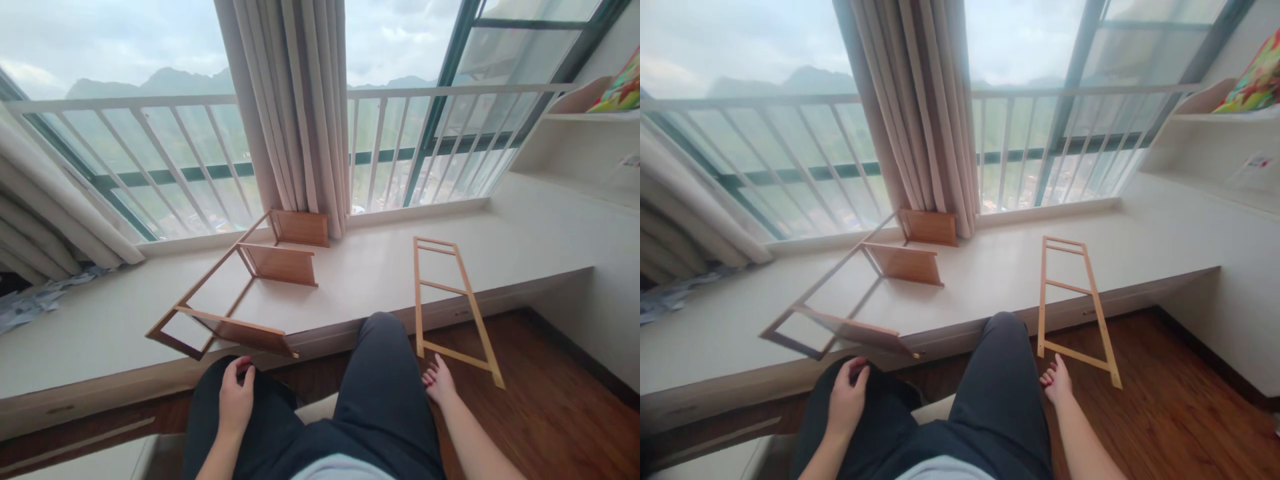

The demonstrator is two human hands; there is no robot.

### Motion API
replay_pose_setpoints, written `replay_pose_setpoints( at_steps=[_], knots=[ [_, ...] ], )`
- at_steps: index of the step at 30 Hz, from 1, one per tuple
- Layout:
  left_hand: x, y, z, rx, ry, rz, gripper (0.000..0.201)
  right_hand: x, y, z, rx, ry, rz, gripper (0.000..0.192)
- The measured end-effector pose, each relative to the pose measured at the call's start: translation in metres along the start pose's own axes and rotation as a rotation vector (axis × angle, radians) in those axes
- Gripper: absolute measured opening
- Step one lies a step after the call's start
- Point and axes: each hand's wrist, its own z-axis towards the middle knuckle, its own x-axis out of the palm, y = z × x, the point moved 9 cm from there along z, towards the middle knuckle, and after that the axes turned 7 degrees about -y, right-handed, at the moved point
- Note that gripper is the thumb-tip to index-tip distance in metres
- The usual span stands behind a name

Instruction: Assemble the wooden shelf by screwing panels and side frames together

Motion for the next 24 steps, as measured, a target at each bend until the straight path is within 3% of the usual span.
replay_pose_setpoints(
  at_steps=[2, 8, 13, 18, 20, 22, 24],
  knots=[
    [0.004, 0.002, 0.004, -0.036, 0.002, 0.002, 0.044, 0.005, -0.003, -0.002, 0.074, -0.016, 0.050, 0.029],
    [0.014, 0.000, 0.004, -0.087, -0.011, -0.065, 0.042, 0.035, 0.039, -0.004, -0.109, 0.162, 0.221, 0.019],
    [0.022, -0.006, -0.002, -0.092, -0.006, -0.094, 0.040, 0.035, 0.068, -0.005, -0.156, 0.144, 0.307, 0.015],
    [0.023, -0.014, -0.009, -0.101, 0.017, -0.149, 0.039, 0.046, 0.154, -0.049, -0.422, 0.185, 0.302, 0.011],
    [0.024, -0.018, -0.011, -0.095, 0.027, -0.157, 0.039, 0.058, 0.199, -0.085, -0.506, 0.267, 0.368, 0.011],
    [0.024, -0.022, -0.014, -0.082, 0.027, -0.164, 0.039, 0.074, 0.243, -0.130, -0.588, 0.430, 0.416, 0.018],
    [0.023, -0.027, -0.018, -0.058, 0.022, -0.169, 0.038, 0.073, 0.281, -0.164, -0.670, 0.443, 0.466, 0.025]
  ],
)
